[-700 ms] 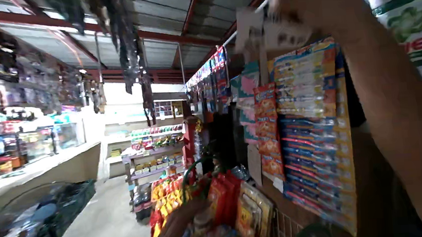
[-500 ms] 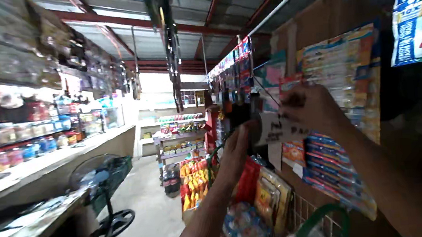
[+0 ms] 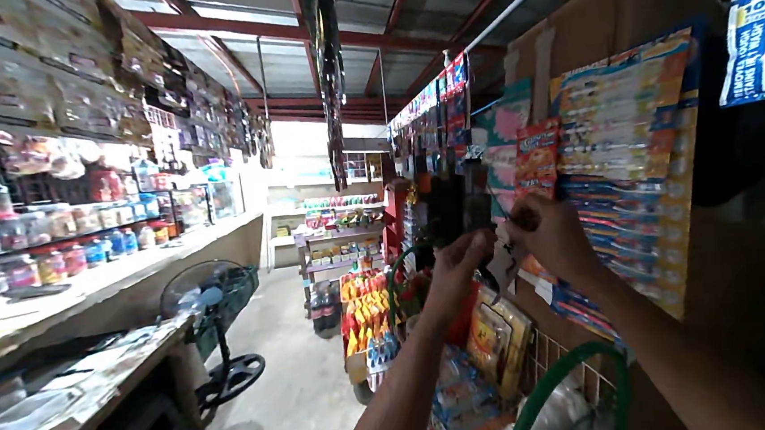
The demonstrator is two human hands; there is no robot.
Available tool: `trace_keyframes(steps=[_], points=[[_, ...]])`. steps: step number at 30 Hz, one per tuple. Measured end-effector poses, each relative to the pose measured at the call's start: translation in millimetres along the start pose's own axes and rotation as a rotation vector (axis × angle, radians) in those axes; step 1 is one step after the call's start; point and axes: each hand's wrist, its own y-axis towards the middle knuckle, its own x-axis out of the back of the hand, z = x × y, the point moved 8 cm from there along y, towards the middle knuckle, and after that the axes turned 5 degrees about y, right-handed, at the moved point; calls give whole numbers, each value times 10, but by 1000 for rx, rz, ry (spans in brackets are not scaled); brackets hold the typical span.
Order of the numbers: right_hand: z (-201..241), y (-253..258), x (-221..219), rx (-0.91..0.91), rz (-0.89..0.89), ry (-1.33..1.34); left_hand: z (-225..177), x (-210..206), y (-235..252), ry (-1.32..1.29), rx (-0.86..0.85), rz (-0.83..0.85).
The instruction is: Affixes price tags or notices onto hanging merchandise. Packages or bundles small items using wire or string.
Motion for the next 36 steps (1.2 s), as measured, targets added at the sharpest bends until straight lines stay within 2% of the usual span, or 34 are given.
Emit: trace_keyframes(steps=[5, 8, 11, 13, 15, 17, 22, 24, 28, 32, 34, 36], points=[[52, -204, -145, 178, -30, 48, -115, 14, 133, 72, 50, -88], [-72, -169, -84, 25, -5, 201, -19, -25, -8, -4, 60, 28], [-190, -112, 22, -97, 36, 307, -59, -141, -306, 141, -53, 119], [-231, -102, 5, -152, 107, 393, -99, -234, -431, 357, -48, 35], [-246, -121, -36, -167, 134, 500, -143, -283, -478, 596, -133, -132], [-292, -106, -36, -146, 109, 569, -146, -271, -475, 709, -201, -223], [-373, -106, 82, -84, 77, 562, 64, 9, -399, 566, 51, -202], [-369, -136, 88, -70, 77, 575, 124, 115, -389, 490, 103, -204], [-262, -233, 15, 101, -19, 448, 219, 194, -383, 341, 90, -174], [-160, -246, -237, 450, -87, 108, 252, 146, -402, 291, 153, -100], [-170, -150, -351, 449, -37, 10, 262, 109, -418, 254, 149, -47], [-213, -13, -315, 382, -72, 30, 281, 115, -444, 190, 129, -35]])
